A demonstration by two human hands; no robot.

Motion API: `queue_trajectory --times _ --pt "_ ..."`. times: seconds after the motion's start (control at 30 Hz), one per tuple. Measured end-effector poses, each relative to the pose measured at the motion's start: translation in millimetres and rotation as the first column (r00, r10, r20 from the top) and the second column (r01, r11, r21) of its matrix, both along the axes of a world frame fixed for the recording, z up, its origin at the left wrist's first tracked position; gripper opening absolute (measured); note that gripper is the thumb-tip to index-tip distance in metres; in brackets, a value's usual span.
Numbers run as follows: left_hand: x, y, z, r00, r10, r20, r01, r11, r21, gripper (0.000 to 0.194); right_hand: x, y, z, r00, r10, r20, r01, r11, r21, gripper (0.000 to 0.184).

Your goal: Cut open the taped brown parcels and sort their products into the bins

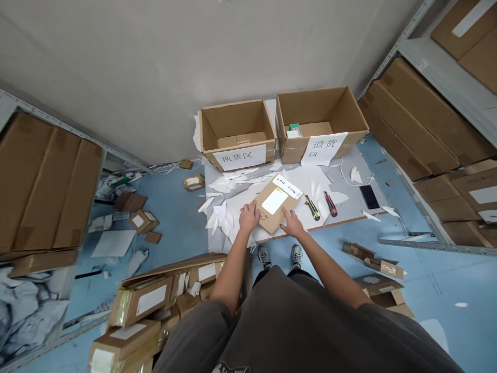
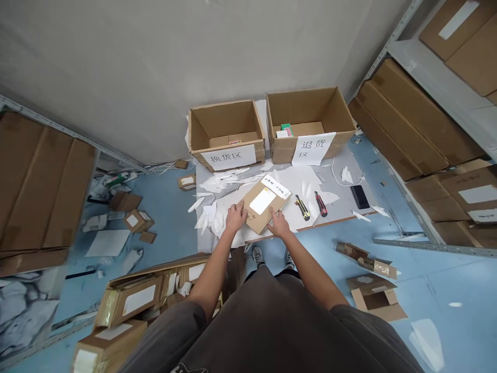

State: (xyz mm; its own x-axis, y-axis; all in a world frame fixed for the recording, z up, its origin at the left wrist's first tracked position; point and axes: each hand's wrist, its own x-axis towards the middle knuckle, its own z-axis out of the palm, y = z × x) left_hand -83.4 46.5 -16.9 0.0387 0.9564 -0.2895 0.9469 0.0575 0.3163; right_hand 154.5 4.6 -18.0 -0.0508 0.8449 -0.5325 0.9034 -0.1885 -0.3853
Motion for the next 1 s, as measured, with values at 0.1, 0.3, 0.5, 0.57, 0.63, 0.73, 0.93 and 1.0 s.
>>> queue_trajectory --times 0.1,0.3,0.5,0.57,0.63,0.73,0.93,1.0 --pt "10.2 -37.2 0.1 0.994 0.103 -0.042 -0.104 0.994 -0.024 0.068 9.9 15.3 -0.9 0.994 0.035 -0.102 -0.038 0.999 -0.024 0.102" --pt "21.6 -90.1 -5.7 0.984 0.177 -0.013 -0.178 0.982 -0.063 0.067 25.9 19.7 1.0 0.956 0.101 -0.277 -0.118 0.992 -0.046 0.108" --pt "22.4 -99.9 -18.4 0.956 0.201 0.215 -0.19 0.979 -0.073 0.075 29.1 -17.6 -12.9 0.948 0.134 -0.287 -0.168 0.981 -0.097 0.136" --pt "24.4 -99.2 -21.5 0.941 0.226 0.252 -0.212 0.974 -0.081 0.083 25.5 -22.1 -18.4 0.959 0.103 -0.265 -0.123 0.991 -0.059 0.123" --pt "25.5 -98.7 -24.0 0.928 0.244 0.282 -0.226 0.969 -0.096 0.087 22.3 -21.7 -21.9 0.967 0.088 -0.241 -0.097 0.995 -0.028 0.112" --pt "24.9 -99.2 -28.8 0.909 0.256 0.33 -0.235 0.967 -0.101 0.088 20.4 -18.7 -25.0 0.968 0.098 -0.231 -0.101 0.995 -0.002 0.108" --pt "22.5 -103.2 -45.8 0.848 0.278 0.452 -0.307 0.952 -0.009 0.088 21.6 -24.2 -32.9 0.968 0.127 -0.216 -0.11 0.99 0.09 0.105" --pt "23.3 -105.3 -53.6 0.795 0.294 0.53 -0.362 0.932 0.026 0.086 21.4 -26.8 -31.6 0.968 0.145 -0.206 -0.114 0.981 0.157 0.101"
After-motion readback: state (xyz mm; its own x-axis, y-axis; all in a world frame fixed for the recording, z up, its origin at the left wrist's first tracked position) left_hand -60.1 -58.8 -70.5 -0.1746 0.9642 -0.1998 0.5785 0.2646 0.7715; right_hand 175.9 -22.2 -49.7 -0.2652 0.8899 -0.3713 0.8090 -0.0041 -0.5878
